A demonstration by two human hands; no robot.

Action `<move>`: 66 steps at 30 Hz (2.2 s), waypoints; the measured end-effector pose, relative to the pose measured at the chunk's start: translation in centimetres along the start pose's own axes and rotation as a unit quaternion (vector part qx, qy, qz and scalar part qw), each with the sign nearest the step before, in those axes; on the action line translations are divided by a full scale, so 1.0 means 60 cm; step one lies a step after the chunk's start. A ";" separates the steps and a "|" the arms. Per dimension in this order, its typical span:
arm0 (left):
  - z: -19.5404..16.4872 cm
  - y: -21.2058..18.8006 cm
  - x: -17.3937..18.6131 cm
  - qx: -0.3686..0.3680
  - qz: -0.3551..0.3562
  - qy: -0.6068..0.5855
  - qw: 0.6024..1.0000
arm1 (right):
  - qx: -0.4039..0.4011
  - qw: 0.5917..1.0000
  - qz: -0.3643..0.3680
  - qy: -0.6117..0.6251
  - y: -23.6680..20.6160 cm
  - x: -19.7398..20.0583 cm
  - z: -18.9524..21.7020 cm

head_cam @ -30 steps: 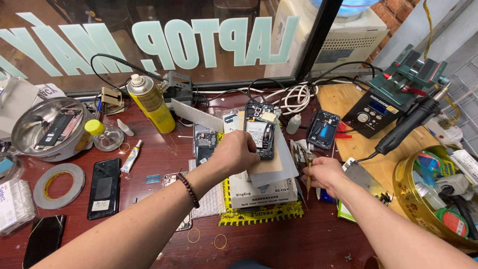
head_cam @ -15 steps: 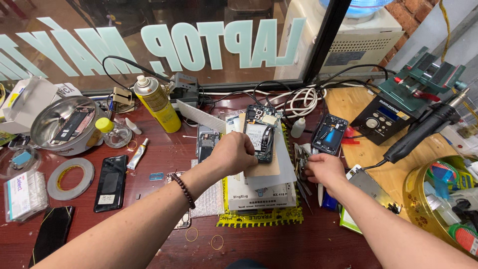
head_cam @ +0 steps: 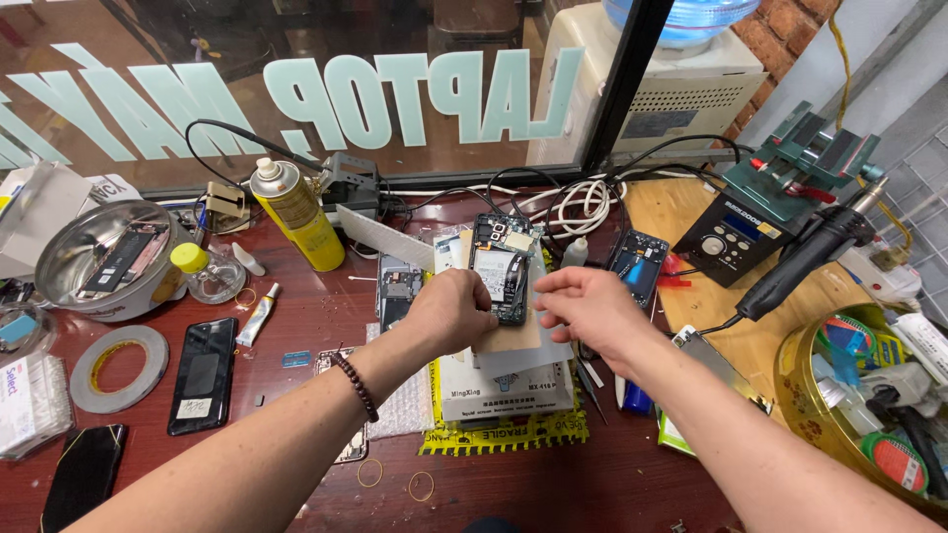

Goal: The person repairs a disassembled smartphone at a workbench, lifting the motherboard out of the phone body, manipulating small components and connectors on the board, and repositioning the board and parts. They use tweezers and a screwdriver on small screws and finally hold the phone body upright while working on its edge.

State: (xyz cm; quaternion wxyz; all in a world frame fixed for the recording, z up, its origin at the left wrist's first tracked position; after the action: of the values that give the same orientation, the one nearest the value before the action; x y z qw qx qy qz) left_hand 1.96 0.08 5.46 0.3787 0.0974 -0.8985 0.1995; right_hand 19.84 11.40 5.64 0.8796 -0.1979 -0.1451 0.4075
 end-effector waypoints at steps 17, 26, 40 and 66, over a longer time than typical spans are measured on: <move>0.017 -0.030 -0.009 -0.034 -0.051 -0.117 0.991 | 0.086 0.993 -0.076 -0.034 -0.023 -0.037 0.029; 0.093 -0.040 0.026 0.057 0.009 -0.246 0.968 | 0.040 0.991 -0.110 0.066 0.014 0.058 0.027; 0.104 -0.018 -0.009 0.162 0.014 -0.354 0.921 | -0.109 0.986 -0.083 -0.096 0.023 0.039 -0.134; -0.029 -0.034 0.003 -0.091 -0.084 -0.008 0.992 | 0.135 0.876 -0.093 -0.453 -0.080 -0.016 0.027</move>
State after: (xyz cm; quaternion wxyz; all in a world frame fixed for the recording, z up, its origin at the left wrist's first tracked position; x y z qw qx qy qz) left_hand 3.61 -1.01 7.28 0.3943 0.1395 -0.9045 0.0833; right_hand 21.76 8.20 9.21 0.7695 0.1435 -0.4895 0.3842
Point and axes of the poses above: each hand's wrist, its own y-axis towards the middle knuckle, its own x-axis out of the back of the hand, z = x × y, the point moved 2 cm from there along y, towards the middle knuckle, and after that the axes turned 6 degrees about z, right-handed, at the moved point
